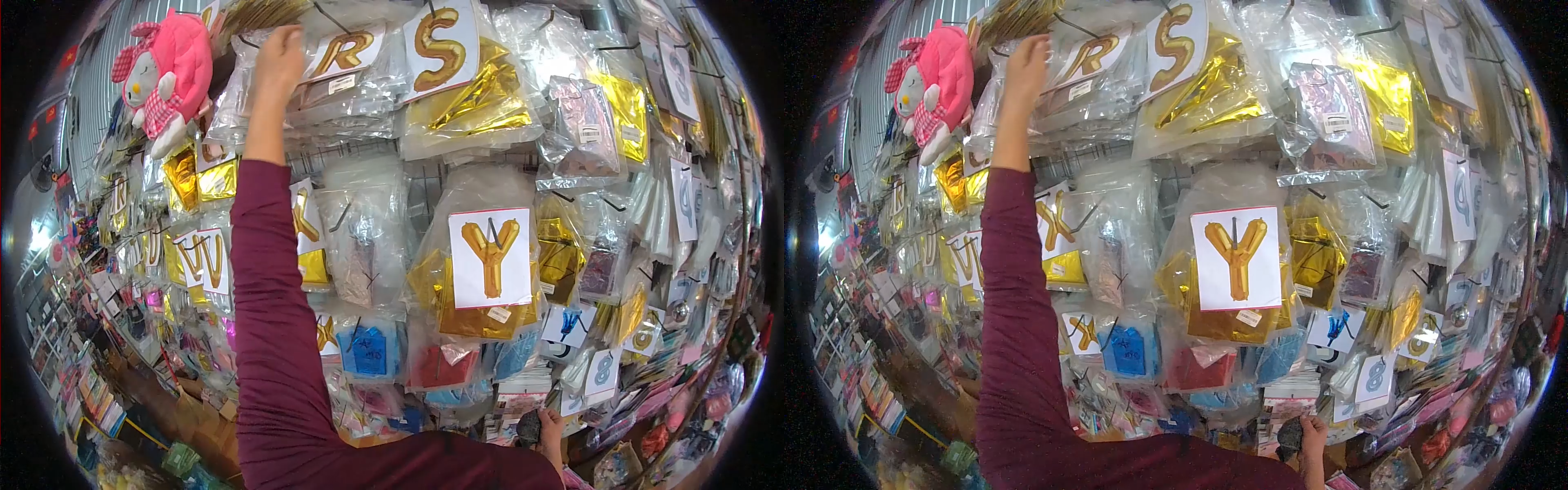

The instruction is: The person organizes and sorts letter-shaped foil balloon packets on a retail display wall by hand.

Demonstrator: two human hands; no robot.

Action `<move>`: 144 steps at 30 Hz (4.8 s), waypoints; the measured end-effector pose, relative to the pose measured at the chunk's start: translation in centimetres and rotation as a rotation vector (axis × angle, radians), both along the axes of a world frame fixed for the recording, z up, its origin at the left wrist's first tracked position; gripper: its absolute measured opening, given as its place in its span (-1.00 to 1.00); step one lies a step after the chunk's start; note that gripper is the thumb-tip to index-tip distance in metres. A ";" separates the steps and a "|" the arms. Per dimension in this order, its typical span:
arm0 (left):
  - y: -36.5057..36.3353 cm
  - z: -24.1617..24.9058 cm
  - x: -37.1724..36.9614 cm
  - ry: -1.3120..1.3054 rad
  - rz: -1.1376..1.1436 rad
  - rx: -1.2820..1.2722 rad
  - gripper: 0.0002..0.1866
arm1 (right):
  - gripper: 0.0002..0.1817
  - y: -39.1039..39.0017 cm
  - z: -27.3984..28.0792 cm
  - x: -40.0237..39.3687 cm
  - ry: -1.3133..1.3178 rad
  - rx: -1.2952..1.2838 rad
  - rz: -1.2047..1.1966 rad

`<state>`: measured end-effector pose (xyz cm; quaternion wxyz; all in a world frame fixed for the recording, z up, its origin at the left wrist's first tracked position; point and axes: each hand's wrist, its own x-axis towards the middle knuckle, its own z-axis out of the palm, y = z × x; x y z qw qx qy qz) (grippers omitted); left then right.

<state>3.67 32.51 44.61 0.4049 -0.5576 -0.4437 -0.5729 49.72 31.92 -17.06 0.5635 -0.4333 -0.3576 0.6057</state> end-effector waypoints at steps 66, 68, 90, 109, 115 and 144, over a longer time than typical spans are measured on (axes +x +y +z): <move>8.1 4.0 15.8 -0.254 0.256 -0.131 -0.42 | -0.83 4.8 -5.4 7.2 -0.082 0.027 0.003; 8.4 4.0 15.2 -0.276 0.214 -0.060 -0.42 | -0.84 4.3 -3.7 7.5 -0.087 -0.003 0.019; -0.9 -8.4 16.0 -0.702 -0.870 0.108 -0.62 | -0.80 3.6 -2.4 6.7 -0.136 -0.081 0.127; -17.1 -24.3 11.3 -0.717 -0.683 0.091 -0.58 | -0.80 -4.7 -1.5 1.2 -0.133 0.022 0.183; -22.1 -31.4 11.2 -0.910 -0.696 -0.018 -0.57 | -0.84 -9.6 6.4 -2.2 -0.155 0.109 0.217; -29.2 -52.5 21.6 -0.850 -0.722 -0.763 -0.60 | -0.61 -16.5 6.1 -10.7 0.214 0.218 0.660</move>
